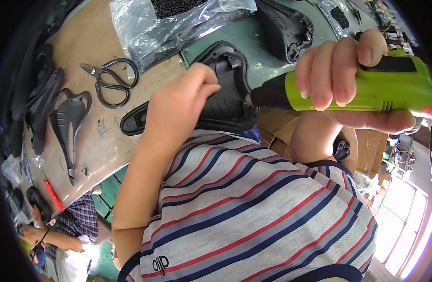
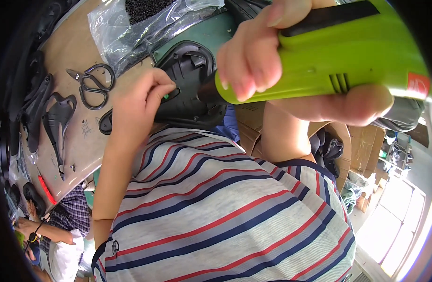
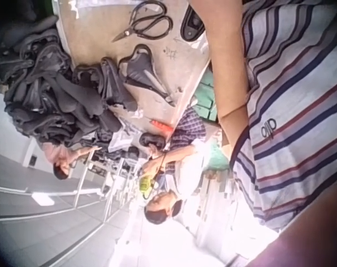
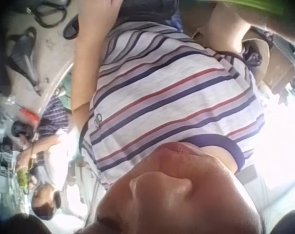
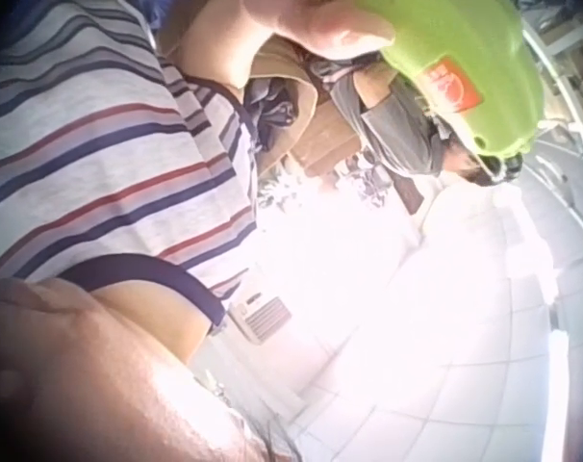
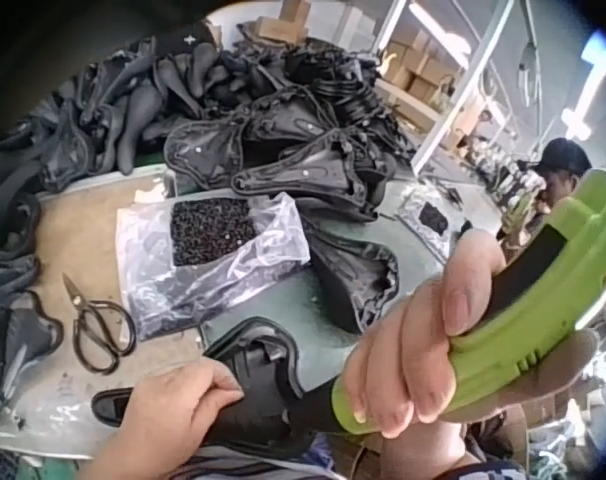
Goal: Assemble bicycle saddles by securing the plastic shell to the padding using an electric screwdriver.
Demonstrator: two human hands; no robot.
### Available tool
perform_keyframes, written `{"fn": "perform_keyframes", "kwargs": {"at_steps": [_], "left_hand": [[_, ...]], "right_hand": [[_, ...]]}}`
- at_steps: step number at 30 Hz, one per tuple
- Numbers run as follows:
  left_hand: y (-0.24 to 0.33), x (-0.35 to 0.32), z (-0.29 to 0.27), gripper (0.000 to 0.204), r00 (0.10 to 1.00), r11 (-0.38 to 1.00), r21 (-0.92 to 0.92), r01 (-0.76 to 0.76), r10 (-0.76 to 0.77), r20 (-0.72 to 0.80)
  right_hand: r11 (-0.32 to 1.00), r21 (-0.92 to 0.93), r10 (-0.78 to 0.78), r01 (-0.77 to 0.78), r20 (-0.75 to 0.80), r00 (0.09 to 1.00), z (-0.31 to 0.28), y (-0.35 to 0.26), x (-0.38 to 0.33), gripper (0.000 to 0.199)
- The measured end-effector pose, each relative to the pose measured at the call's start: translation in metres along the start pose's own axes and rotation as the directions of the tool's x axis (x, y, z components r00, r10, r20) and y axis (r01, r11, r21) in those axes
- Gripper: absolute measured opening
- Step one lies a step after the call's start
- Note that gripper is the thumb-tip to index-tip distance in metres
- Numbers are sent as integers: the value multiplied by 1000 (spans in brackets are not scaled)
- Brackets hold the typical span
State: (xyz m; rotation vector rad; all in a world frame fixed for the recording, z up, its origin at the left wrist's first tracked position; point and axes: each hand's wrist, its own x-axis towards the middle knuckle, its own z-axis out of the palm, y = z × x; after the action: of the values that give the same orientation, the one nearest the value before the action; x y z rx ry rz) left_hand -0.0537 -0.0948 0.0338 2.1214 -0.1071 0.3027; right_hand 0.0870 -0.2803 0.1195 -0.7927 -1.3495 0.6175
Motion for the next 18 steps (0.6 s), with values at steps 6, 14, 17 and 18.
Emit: {"fn": "perform_keyframes", "kwargs": {"at_steps": [6,14,17,18], "left_hand": [[-12,5,18,8,950,885,-351,306,-257,179],[-19,11,22,4,889,817,-390,424,-294,351],[-23,8,23,7,924,850,-387,357,-260,281],[-23,7,24,8,922,842,-399,363,-261,286]], "right_hand": [[988,88,123,-128,57,991,10,-5,8,70],[949,-81,309,-304,421,853,-10,-12,30,75],[966,-14,258,-259,118,959,26,4,15,75],[965,-15,261,-261,125,957,39,4,21,75]]}}
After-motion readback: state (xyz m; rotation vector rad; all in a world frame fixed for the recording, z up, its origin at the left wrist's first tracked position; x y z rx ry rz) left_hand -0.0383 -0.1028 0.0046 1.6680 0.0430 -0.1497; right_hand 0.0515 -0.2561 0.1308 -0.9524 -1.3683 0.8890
